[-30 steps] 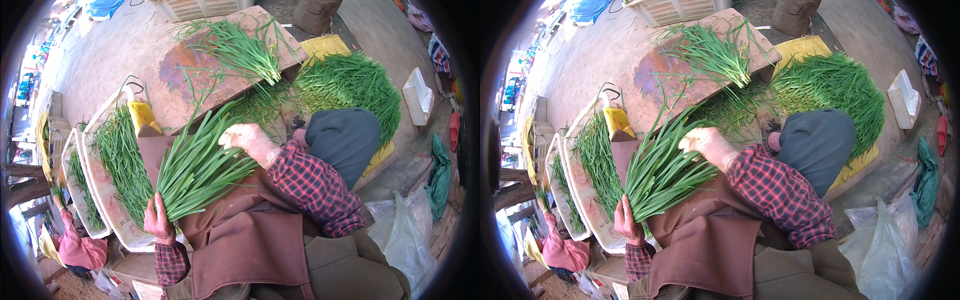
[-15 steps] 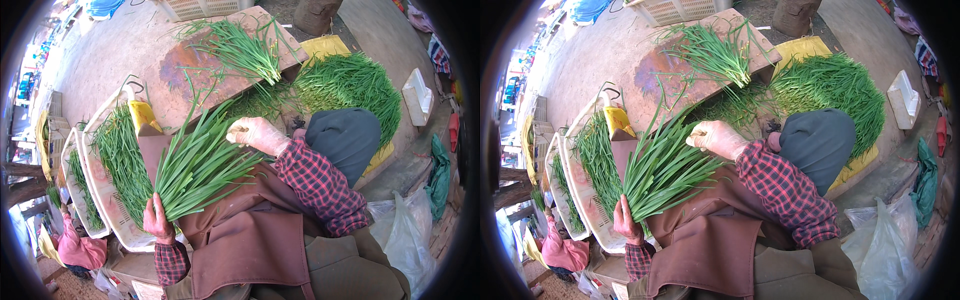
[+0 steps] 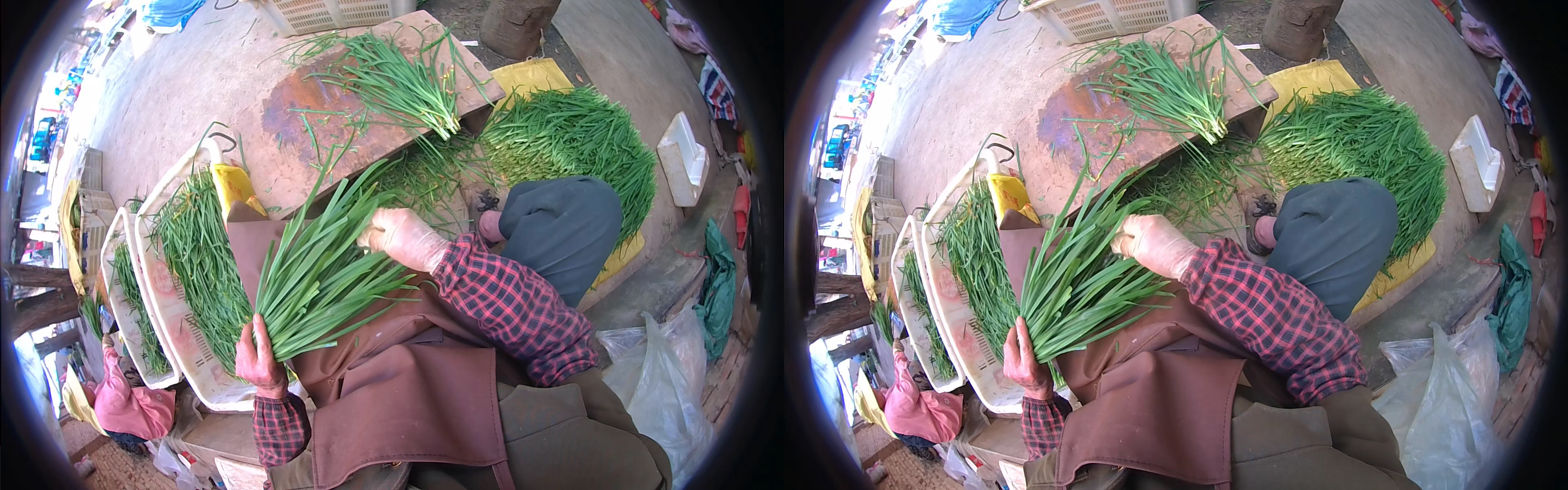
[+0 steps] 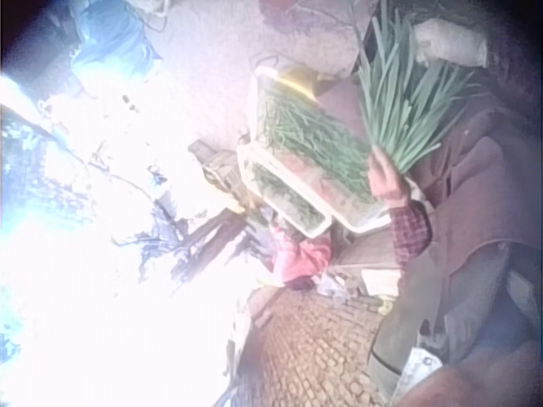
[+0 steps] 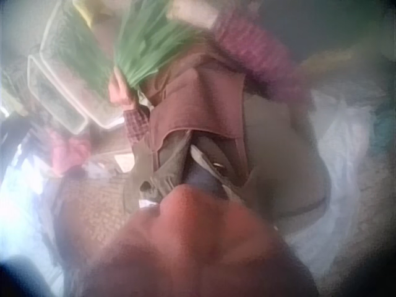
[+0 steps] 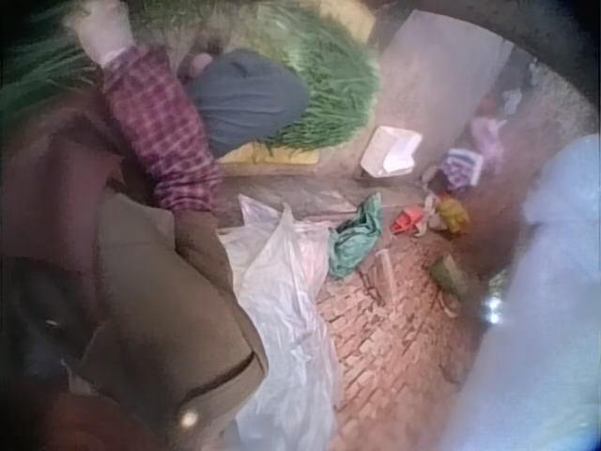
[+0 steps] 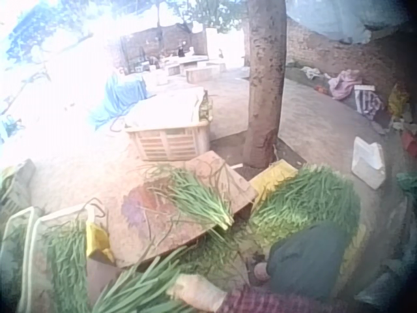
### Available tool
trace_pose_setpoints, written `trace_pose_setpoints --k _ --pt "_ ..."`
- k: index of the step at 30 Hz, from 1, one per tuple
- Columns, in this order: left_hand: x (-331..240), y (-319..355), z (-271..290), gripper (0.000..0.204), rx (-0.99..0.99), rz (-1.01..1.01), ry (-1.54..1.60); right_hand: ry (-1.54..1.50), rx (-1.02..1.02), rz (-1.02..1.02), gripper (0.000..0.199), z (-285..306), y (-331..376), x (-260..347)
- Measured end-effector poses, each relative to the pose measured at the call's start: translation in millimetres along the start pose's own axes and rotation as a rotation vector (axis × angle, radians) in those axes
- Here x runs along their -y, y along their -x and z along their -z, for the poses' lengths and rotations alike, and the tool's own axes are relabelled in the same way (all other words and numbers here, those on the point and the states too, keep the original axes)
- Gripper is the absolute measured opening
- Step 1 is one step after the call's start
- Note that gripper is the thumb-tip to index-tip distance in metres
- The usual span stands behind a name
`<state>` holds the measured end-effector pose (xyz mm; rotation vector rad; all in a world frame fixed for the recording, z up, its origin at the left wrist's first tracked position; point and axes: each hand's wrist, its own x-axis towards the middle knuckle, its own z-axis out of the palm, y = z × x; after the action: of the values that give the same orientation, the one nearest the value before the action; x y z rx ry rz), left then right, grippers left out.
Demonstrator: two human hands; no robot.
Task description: The person processes green stalks by hand, pulling individual leaves or strands from a bundle and placing the processed greens into a pile on the ground.
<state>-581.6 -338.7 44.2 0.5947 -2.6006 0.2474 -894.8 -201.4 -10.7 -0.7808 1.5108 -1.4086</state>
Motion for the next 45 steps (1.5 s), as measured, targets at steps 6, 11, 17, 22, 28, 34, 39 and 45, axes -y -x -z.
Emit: trace_pose_setpoints --k 6,11,17,22,28,34,39,45 --pt "3.5 4.2 -1.3 0.040 -0.019 0.023 0.002 -0.279 -0.394 -0.107 0.016 25.6 5.1 13.1" --pt "5.9 4.6 -1.4 0.040 -0.011 0.002 -0.005 -0.296 -0.312 0.054 0.012 40.5 0.4 28.8" --pt "4.8 1.8 1.0 0.040 -0.006 -0.026 -0.010 0.030 -0.073 -0.067 0.026 34.5 -14.7 43.0" --pt "1.7 -1.5 0.6 0.041 0.008 -0.023 0.002 0.233 -0.239 0.243 0.015 13.6 -25.2 33.5" --pt "0.2 -3.8 -3.8 0.044 -0.033 0.080 0.047 -0.316 -0.649 0.081 0.013 50.0 -37.5 47.6" --pt "5.5 -8.5 -6.7 0.054 0.025 0.223 0.074 -0.217 -0.530 0.109 0.013 74.8 20.9 62.0" --pt "-1.4 -27.5 -8.6 0.054 0.004 0.236 0.066 0.349 -0.213 0.175 0.028 53.1 46.8 41.9" --pt "-3.2 -27.3 -8.7 0.056 0.057 0.251 0.082 0.868 -0.066 0.236 0.060 24.6 24.5 20.4"
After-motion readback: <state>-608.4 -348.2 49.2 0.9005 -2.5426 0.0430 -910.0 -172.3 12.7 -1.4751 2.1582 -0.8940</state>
